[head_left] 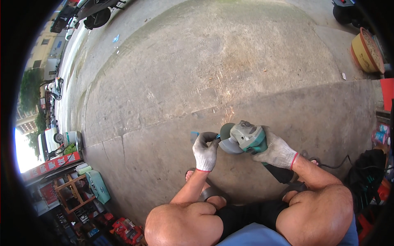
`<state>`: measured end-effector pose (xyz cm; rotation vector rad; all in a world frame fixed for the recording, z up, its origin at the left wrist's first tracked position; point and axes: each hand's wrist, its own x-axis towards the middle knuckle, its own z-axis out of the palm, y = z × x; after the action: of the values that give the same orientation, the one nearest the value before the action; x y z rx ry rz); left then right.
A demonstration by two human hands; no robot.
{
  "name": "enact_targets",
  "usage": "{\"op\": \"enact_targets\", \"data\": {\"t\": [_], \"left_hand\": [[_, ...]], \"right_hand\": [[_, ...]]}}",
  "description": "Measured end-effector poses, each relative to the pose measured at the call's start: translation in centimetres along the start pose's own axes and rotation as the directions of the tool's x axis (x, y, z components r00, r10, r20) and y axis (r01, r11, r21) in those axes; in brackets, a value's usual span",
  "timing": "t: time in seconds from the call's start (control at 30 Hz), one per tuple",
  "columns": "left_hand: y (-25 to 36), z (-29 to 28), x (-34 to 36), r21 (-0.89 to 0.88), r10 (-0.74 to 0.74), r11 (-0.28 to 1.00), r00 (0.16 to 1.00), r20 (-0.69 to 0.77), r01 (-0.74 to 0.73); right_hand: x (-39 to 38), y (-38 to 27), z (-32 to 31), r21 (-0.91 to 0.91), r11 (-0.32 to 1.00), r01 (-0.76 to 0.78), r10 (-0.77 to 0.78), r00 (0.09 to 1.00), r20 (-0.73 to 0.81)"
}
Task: The person uses an angle grinder to smooth a small metal component, then walks to a motorcycle and begins installing a brake caliper onto the rear wheel assembly.
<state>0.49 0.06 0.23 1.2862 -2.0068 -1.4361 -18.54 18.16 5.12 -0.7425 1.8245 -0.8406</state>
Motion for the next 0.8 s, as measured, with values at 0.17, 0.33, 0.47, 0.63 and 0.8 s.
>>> {"op": "enact_targets", "data": {"t": [0.17, 0.33, 0.47, 0.63, 0.8], "left_hand": [[0.2, -0.1, 0.0, 0.027, 0.003, 1.000, 1.000, 0.008, -0.003], [0.3, -0.1, 0.0, 0.015, -0.014, 1.000, 1.000, -0.003, 0.014], [0.0, 0.0, 0.1, -0.014, 0.016, 1.000, 1.000, -0.007, -0.016], [0.6, -0.3, 0.0, 0.061, -0.015, 0.998, 1.000, 0.000, 0.015], [0.4, 0.0, 0.1, 0.028, 0.002, 1.000, 1.000, -0.006, -0.002]], "right_hand": [[0.0, 0.1, 0.0, 0.012, 1.000, -0.014, 0.014, 1.000, 0.002], [-0.1, -0.8, -0.5, 0.037, 0.997, -0.067, 0.066, 0.997, 0.044], [-0.1, -0.9, -0.5, 0.040, 0.997, -0.067, 0.064, 0.997, 0.051], [-0.1, -0.9, -0.5, -0.018, 0.995, -0.095, 0.095, 0.994, 0.045], [-0.1, -0.7, -0.5, 0.001, 1.000, -0.017, 0.017, 1.000, 0.025]]}}
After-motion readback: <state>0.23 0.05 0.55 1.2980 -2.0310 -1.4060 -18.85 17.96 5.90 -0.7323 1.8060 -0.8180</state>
